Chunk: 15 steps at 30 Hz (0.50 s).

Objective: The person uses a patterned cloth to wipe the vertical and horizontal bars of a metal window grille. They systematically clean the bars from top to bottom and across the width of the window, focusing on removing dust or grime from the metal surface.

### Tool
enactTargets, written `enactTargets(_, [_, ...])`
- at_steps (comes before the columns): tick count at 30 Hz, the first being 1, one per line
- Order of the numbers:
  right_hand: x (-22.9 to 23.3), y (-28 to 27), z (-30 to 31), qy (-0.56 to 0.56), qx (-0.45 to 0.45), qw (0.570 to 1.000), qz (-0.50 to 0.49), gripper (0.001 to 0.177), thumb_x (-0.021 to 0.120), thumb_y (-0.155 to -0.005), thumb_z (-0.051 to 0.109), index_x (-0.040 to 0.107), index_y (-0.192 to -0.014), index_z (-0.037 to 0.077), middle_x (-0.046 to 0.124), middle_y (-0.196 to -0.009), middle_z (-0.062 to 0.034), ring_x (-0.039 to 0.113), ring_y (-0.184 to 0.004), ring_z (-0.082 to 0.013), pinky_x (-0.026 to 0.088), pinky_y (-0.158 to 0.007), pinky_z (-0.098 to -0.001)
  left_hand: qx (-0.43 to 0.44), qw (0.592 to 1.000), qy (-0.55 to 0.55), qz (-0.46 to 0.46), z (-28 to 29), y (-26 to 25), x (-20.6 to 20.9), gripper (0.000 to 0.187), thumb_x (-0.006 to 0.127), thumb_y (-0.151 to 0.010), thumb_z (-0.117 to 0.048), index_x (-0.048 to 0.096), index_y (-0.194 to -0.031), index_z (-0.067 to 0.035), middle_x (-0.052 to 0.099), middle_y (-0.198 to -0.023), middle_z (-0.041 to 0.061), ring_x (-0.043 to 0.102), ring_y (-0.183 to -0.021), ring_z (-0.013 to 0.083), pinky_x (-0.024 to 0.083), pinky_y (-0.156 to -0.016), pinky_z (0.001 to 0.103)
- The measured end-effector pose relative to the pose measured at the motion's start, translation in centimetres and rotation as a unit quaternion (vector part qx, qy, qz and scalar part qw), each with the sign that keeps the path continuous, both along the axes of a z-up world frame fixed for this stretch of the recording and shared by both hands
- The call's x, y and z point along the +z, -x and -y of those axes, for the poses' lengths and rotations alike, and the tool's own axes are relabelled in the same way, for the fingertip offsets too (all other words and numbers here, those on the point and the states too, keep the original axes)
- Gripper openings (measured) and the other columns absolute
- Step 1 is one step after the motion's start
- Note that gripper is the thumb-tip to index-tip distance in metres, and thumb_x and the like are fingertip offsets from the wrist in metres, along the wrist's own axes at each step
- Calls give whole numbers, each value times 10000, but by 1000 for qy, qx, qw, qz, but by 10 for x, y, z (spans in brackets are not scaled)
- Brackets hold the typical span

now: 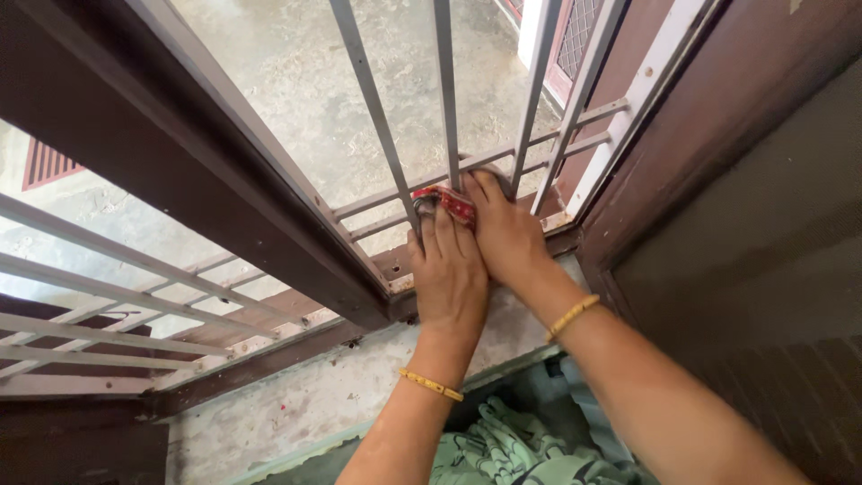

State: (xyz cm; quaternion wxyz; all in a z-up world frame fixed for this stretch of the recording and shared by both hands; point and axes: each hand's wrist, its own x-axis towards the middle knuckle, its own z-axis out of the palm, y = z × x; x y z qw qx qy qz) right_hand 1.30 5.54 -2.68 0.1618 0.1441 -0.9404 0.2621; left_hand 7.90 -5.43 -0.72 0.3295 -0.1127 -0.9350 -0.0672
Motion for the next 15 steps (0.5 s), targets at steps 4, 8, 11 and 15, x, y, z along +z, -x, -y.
enactTargets(4, [2, 39, -3, -29, 41, 998, -37, 287, 524, -988, 276, 594, -1232, 142, 551, -1442, -111, 697, -1000, -426, 557, -807, -513, 0, 994, -113, -7, -4, 7, 15, 342, 584, -929, -77, 559, -1258, 13, 583, -1365, 193, 552, -1310, 348, 452, -1023, 509])
enactTargets(8, [7, 33, -6, -58, 43, 997, 24, 372, 512, -1020, 276, 562, -1353, 118, 552, -1402, -136, 692, -1106, -397, 568, -879, -492, 28, 994, -64, 85, -1, 15, 29, 239, 625, -909, -132, 562, -1127, -55, 610, -1310, 134, 566, -1275, 314, 522, -868, 505])
enactTargets(11, [12, 6, -9, -107, 14, 992, 70, 542, 494, -948, 202, 428, -1475, 94, 416, -1564, -143, 687, -964, -440, 546, -810, -531, 27, 990, -23, 133, 3, 12, 30, 246, 622, -905, -155, 569, -1129, -67, 622, -1313, 113, 579, -1251, 284, 558, -731, 462])
enactTargets(15, [12, -9, -6, -112, 6, 992, 64, 568, 507, -976, 226, 381, -1510, 77, 399, -1559, -191, 702, -952, -425, 564, -787, -521, 55, 995, 76, 43, 3, 14, 27, 345, 636, -773, -232, 589, -1079, -80, 646, -1292, 119, 588, -1223, 279, 568, -650, 425])
